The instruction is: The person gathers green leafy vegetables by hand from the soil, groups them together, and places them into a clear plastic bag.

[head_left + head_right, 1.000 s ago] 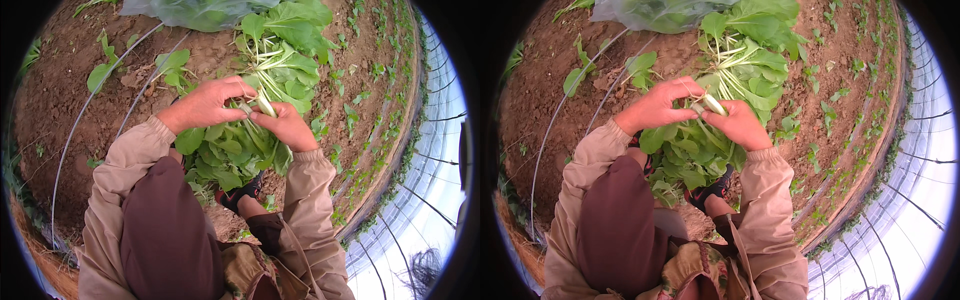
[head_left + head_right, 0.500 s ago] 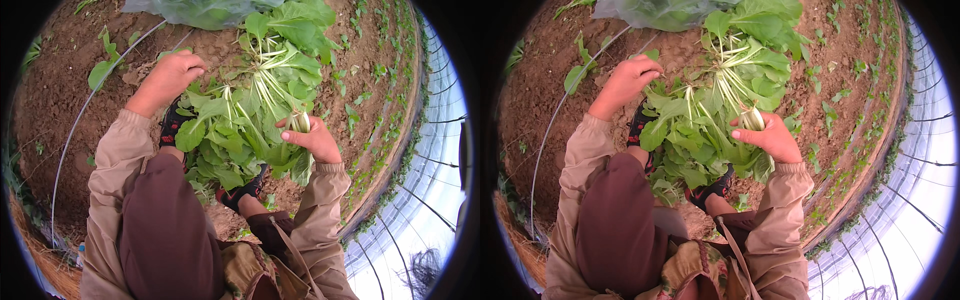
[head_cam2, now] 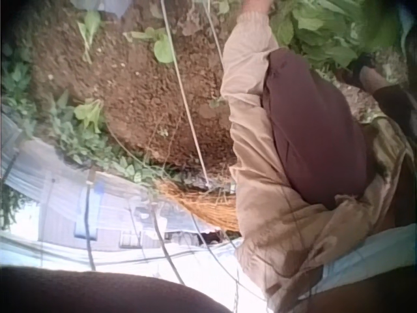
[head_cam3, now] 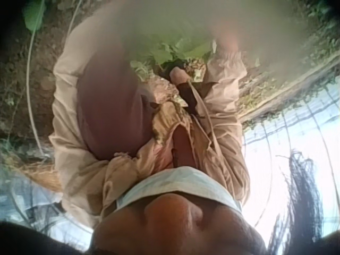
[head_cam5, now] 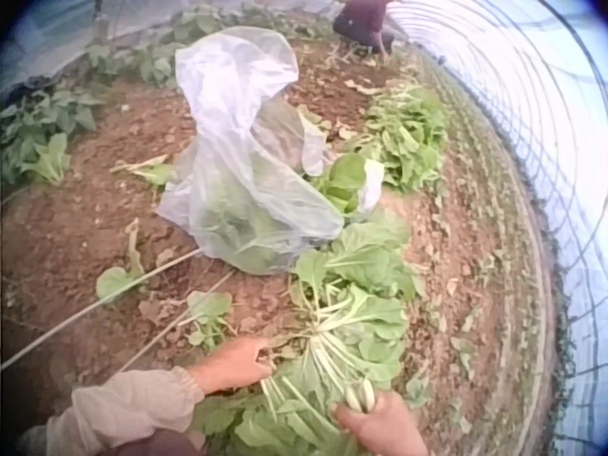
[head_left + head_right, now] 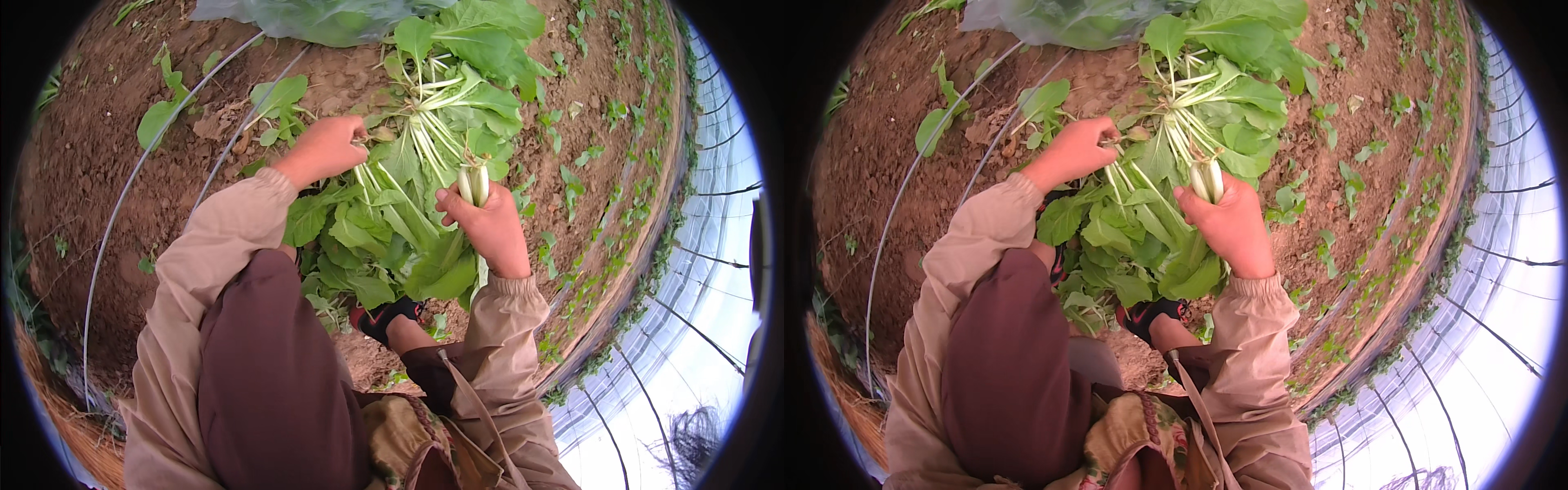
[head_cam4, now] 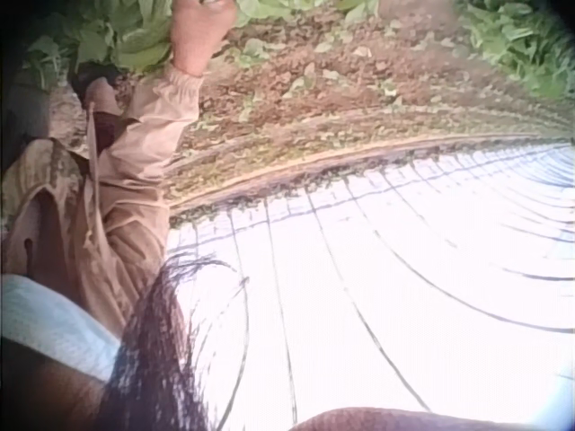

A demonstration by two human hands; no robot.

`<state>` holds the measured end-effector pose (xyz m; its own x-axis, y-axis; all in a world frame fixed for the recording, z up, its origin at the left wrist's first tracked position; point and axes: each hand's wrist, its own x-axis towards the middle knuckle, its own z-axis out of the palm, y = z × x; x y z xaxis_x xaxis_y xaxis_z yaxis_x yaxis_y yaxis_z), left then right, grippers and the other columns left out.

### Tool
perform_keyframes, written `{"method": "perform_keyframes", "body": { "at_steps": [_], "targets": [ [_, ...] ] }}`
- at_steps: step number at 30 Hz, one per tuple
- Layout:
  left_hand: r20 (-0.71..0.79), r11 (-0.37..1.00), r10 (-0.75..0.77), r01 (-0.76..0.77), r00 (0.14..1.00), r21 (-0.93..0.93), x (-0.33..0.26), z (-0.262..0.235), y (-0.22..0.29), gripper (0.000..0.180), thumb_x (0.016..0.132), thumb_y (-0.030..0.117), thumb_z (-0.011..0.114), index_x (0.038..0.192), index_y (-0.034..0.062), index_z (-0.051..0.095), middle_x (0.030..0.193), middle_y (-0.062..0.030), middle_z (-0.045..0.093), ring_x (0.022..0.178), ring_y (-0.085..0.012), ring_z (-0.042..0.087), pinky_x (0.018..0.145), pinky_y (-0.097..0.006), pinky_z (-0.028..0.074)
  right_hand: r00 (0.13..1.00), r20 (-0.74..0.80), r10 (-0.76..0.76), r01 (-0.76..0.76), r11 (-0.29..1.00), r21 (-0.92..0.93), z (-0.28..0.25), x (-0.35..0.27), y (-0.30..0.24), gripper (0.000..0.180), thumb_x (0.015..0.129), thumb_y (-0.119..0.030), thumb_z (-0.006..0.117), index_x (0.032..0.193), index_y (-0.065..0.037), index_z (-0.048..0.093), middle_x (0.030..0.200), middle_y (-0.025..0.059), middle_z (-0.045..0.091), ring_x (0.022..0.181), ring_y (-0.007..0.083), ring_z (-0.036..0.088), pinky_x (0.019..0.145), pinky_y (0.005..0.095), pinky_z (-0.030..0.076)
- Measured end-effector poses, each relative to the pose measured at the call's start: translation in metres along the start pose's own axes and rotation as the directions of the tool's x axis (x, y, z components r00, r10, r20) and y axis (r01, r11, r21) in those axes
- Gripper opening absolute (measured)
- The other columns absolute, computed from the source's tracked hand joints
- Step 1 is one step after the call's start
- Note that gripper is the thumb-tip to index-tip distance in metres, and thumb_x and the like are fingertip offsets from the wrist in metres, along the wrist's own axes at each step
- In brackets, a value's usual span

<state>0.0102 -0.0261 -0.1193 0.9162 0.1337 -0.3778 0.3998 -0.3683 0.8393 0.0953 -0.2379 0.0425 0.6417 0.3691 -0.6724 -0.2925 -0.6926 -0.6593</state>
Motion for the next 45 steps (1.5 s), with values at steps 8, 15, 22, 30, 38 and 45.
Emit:
{"method": "perform_keyframes", "body": {
  "at_steps": [8,15,22,30,38,45],
  "targets": [
    [0.013,0.897,0.131,-0.114,0.991,-0.427,-0.04,-0.053,0.075,0.01,0.089,0.011,0.067,0.094,0.0026,0.063,0.078,0.0053,0.055,0.07,-0.0023,0.047,0.06,-0.022,0.039,0.92,-0.071,-0.386,0.36,0.902,-0.239,0.026,-0.011,-0.017,0.026,0.082,-0.016,0.077,0.1,0.001,0.067,0.076,0.0038,0.064,0.067,0.0109,0.056,0.064,0.0293,0.049],
    [-0.033,0.83,0.258,-0.239,0.966,-0.505,-0.038,-0.031,0.083,0.008,0.092,0.008,0.064,0.097,0.0012,0.064,0.081,0.002,0.06,0.073,-0.0044,0.052,0.063,-0.022,0.042,0.986,0.065,-0.155,0.156,0.988,-0.006,0.039,0.007,-0.007,0.024,0.082,-0.015,0.075,0.098,0.001,0.067,0.071,0.0045,0.062,0.064,0.0101,0.053,0.061,0.0304,0.047],
    [-0.134,0.891,-0.089,0.019,0.987,-0.453,-0.026,-0.03,0.034,0.019,0.098,0.018,0.057,0.095,0.001,0.066,0.063,0.0045,0.048,0.059,-0.0044,0.043,0.055,-0.023,0.035,1.0,-0.017,0.019,-0.021,0.997,-0.068,0.017,0.003,0.019,0.018,0.084,-0.012,0.072,0.098,-0.001,0.068,0.075,-0.0032,0.062,0.066,0.0052,0.051,0.06,0.0271,0.045],
    [-0.238,0.911,-0.024,0.119,0.971,0.395,-0.022,-0.021,-0.026,0.03,0.087,0.013,0.057,0.115,0.0025,0.062,0.112,-0.0205,0.062,0.101,-0.0399,0.06,0.092,-0.048,0.047,0.995,0.025,0.093,-0.097,0.958,0.27,-0.004,-0.006,0.046,0.021,0.085,-0.011,0.073,0.103,-0.004,0.068,0.088,-0.0047,0.064,0.076,0.005,0.055,0.07,0.0241,0.046],
    [-0.158,0.946,0.316,-0.324,0.936,-0.029,-0.019,-0.024,0.036,0.043,0.086,0.013,0.063,0.124,-0.0034,0.054,0.121,-0.0192,0.057,0.114,-0.0351,0.055,0.099,-0.039,0.043,0.997,0.054,0.058,-0.076,0.896,0.438,0.002,-0.016,0.036,0.026,0.085,-0.006,0.071,0.11,-0.003,0.067,0.099,-0.0011,0.067,0.088,0.008,0.06,0.081,0.0259,0.048],
    [0.052,0.909,0.065,-0.037,0.997,-0.416,-0.002,-0.011,0.054,0.033,0.098,0.025,0.055,0.115,-0.0029,0.054,0.103,-0.0135,0.061,0.096,-0.0205,0.057,0.087,-0.037,0.047,0.993,0.098,0.066,-0.103,0.893,0.439,-0.009,-0.019,0.033,0.038,0.082,-0.011,0.075,0.117,-0.001,0.064,0.104,0.0029,0.068,0.094,0.0111,0.061,0.087,0.0288,0.048]
  ]
}}
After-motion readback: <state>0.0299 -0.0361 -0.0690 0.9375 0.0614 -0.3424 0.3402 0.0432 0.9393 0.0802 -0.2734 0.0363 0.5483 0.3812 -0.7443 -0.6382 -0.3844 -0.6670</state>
